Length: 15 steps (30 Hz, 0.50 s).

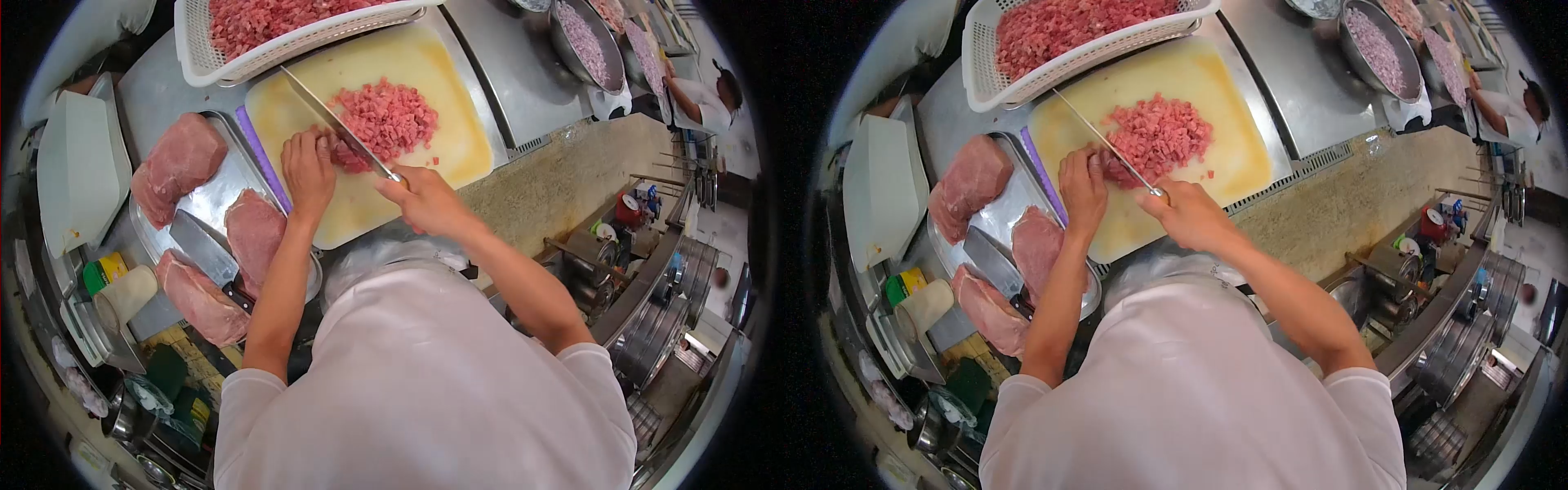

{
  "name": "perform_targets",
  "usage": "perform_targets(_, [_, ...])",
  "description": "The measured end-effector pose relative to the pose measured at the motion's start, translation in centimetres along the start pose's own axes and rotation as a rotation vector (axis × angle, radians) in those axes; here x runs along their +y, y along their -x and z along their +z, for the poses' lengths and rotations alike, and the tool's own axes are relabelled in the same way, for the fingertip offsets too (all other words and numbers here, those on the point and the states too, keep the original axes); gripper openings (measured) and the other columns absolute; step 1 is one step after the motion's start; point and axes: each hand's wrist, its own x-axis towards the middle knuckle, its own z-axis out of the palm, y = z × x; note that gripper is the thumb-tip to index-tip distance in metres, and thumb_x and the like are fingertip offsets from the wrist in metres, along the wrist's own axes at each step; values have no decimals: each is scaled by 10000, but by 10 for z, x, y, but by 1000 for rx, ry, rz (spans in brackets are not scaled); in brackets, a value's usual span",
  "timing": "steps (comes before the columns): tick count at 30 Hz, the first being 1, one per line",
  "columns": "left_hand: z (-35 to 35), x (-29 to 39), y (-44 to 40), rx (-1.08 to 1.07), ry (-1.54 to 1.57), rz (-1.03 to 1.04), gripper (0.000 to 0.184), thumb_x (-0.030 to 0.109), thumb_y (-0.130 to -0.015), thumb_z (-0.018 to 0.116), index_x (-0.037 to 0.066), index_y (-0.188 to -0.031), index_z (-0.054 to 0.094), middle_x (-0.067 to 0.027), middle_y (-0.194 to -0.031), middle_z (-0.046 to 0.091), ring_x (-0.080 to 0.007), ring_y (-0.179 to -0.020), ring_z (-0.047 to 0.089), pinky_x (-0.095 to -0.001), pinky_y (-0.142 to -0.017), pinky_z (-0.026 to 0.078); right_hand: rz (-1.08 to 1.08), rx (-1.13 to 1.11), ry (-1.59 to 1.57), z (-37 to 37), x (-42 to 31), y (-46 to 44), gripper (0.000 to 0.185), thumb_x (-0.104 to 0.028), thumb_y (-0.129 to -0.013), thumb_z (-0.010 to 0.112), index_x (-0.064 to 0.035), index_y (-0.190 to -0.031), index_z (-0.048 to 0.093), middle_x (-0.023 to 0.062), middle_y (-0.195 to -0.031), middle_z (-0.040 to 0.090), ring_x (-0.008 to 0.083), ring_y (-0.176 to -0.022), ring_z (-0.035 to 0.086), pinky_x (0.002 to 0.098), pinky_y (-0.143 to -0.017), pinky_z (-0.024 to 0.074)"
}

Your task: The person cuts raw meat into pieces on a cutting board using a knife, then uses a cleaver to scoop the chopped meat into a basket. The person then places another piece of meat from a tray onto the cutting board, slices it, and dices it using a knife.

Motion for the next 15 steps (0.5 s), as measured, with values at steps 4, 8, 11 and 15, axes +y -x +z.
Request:
perform_targets(4, [-1,-6,5,-43,-87,0,129,69,-923,622,32,-1044,646,-154,-995,640,-383,-965,582,-496,-854,435,-4,-54,-25,4,-2,7,451,-391,-1076,553,41,-969,623,82,-605,575,214,-441,570,373,-457,482])
perform_targets(8, [-1,-3,3,-53,-113,8,95,66,-952,607,26,-1033,637,-159,-958,635,-380,-940,582,-499,-839,429,-61,-56,30,28,11,-42,400,-422,-1084,562,-26,-1062,609,24,-573,495,145,-435,532,327,-423,433])
perform_targets(11, [-4,-7,3,-15,-53,64,80,42,-942,598,27,-1013,630,-162,-943,631,-380,-942,581,-497,-838,428,-49,-49,24,21,-1,-39,463,-411,-1076,551,39,-991,617,73,-611,566,196,-445,573,371,-444,476])
perform_targets(15, [-14,-8,10,-11,99,-2,65,30,-937,601,29,-992,635,-166,-949,631,-386,-938,577,-488,-844,430,-10,-53,41,2,-16,1,461,-416,-1072,559,37,-1011,616,78,-608,565,200,-438,571,384,-443,479])
